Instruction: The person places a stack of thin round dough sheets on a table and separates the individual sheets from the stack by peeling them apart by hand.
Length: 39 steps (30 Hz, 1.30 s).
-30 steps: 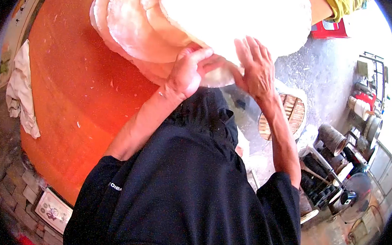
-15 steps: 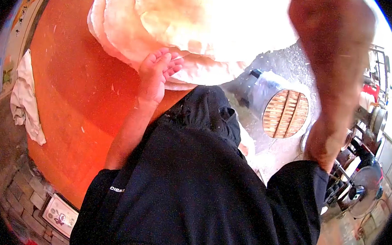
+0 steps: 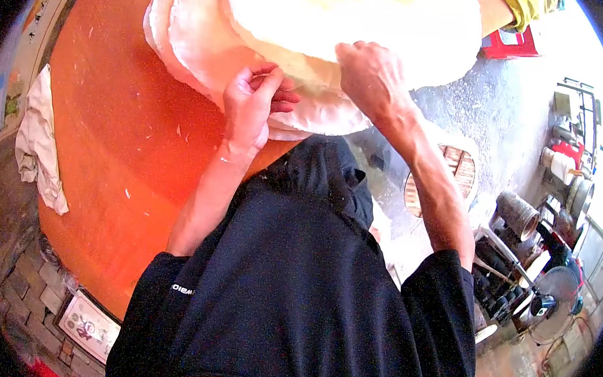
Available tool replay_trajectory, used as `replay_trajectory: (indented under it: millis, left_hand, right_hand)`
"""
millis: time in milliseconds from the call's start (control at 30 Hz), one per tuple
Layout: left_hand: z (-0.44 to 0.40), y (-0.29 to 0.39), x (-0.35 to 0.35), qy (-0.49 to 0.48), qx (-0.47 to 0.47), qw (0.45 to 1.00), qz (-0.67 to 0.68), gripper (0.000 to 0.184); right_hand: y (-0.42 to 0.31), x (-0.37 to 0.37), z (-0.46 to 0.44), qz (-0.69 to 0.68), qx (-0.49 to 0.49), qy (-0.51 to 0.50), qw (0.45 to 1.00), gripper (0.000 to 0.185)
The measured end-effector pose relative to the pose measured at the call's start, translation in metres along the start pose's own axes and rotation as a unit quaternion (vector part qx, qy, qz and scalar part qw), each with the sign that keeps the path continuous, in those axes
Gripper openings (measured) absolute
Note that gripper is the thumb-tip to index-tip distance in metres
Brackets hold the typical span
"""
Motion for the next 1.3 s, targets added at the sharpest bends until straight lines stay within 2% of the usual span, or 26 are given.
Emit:
replay_trajectory:
  millis: [100,167,233,300,333,367,433,533,567,633,700,767,967,1000,1067,1100,1167,1233,1267,1300]
  left_hand:
    - [-0.006,0.004,-0.006,0.013,-0.012,0.999,-0.027,0.019]
    - [-0.013,0.001,-0.011,0.049,-0.024,0.998,0.012,0.018]
    - [-0.015,0.000,-0.022,0.063,-0.010,0.998,-0.027,0.019]
    - [-0.014,0.006,-0.034,0.128,0.063,0.985,-0.100,0.021]
    - [-0.017,0.005,-0.040,0.116,0.031,0.992,-0.050,0.021]
    - [-0.016,0.004,-0.042,0.120,0.029,0.991,-0.051,0.021]
    - [-0.017,0.004,-0.038,0.056,0.035,0.998,-0.009,0.019]
    - [-0.018,0.003,-0.038,0.039,0.015,0.999,-0.006,0.016]
    - [-0.022,0.004,-0.038,0.041,0.017,0.999,-0.001,0.016]
    - [-0.022,0.007,-0.035,0.032,0.004,0.999,0.000,0.014]
    - [-0.021,0.004,-0.031,0.025,0.011,0.992,0.127,0.012]
    - [-0.023,0.006,-0.029,0.015,0.005,0.991,0.130,0.012]
    - [-0.026,0.002,-0.022,-0.110,-0.073,0.981,0.143,0.019]
    - [-0.028,-0.001,-0.024,-0.099,-0.080,0.986,0.104,0.025]
    - [-0.034,0.000,-0.031,-0.118,-0.117,0.981,0.102,0.027]
    - [-0.033,-0.001,-0.032,-0.137,-0.149,0.973,0.109,0.028]
    - [-0.036,0.002,-0.032,-0.130,-0.126,0.977,0.111,0.031]
    - [-0.037,0.006,-0.035,-0.205,-0.115,0.960,0.152,0.030]
    - [-0.035,0.008,-0.035,-0.241,-0.112,0.948,0.173,0.030]
    - [-0.032,0.006,-0.033,-0.237,-0.117,0.948,0.175,0.030]
  right_hand:
    - [-0.001,0.009,0.001,-0.029,-0.006,0.031,0.999,0.023]
    - [-0.003,-0.013,-0.001,-0.041,0.002,0.075,0.996,0.012]
    - [-0.005,-0.018,0.000,-0.054,0.003,0.118,0.992,0.011]
    - [-0.010,-0.002,0.000,-0.037,-0.004,0.081,0.996,0.011]
    - [-0.005,0.011,-0.002,-0.025,-0.049,0.136,0.989,0.012]
    - [-0.002,0.006,-0.003,-0.028,-0.052,0.133,0.989,0.012]
    - [0.006,-0.026,-0.005,0.049,0.022,0.103,0.993,0.012]
    - [-0.005,-0.098,0.010,0.115,0.038,0.274,0.954,0.012]
    - [-0.008,-0.092,0.006,0.118,0.038,0.279,0.952,0.012]
    - [-0.012,-0.042,-0.001,0.067,0.045,0.153,0.985,0.014]
    - [-0.010,0.011,-0.015,0.005,0.033,0.003,0.999,0.013]
    - [-0.014,0.020,-0.010,-0.029,0.002,0.110,0.994,0.013]
    - [-0.020,0.013,-0.014,-0.029,-0.004,0.093,0.995,0.012]
    - [-0.024,0.012,-0.017,-0.025,-0.004,0.090,0.996,0.010]
    - [-0.034,0.000,-0.028,-0.042,-0.009,0.090,0.995,0.011]
    - [-0.039,-0.003,-0.032,-0.051,-0.019,0.088,0.995,0.012]
    - [-0.043,0.005,-0.033,-0.057,-0.022,0.083,0.995,0.018]
    - [-0.051,0.011,-0.017,-0.129,-0.068,0.146,0.978,0.029]
    - [-0.050,0.014,-0.008,-0.114,-0.082,0.193,0.971,0.037]
    - [-0.049,0.021,-0.007,-0.117,-0.081,0.188,0.972,0.037]
Point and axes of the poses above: each hand's wrist, its own z-axis away from the middle knuckle, its own x-axis out of the palm, y = z × x, the point moved 2 cm from there along -z, towards the middle knuckle, and after that the axes turned 14 degrees about -y, right-handed, at the moved point
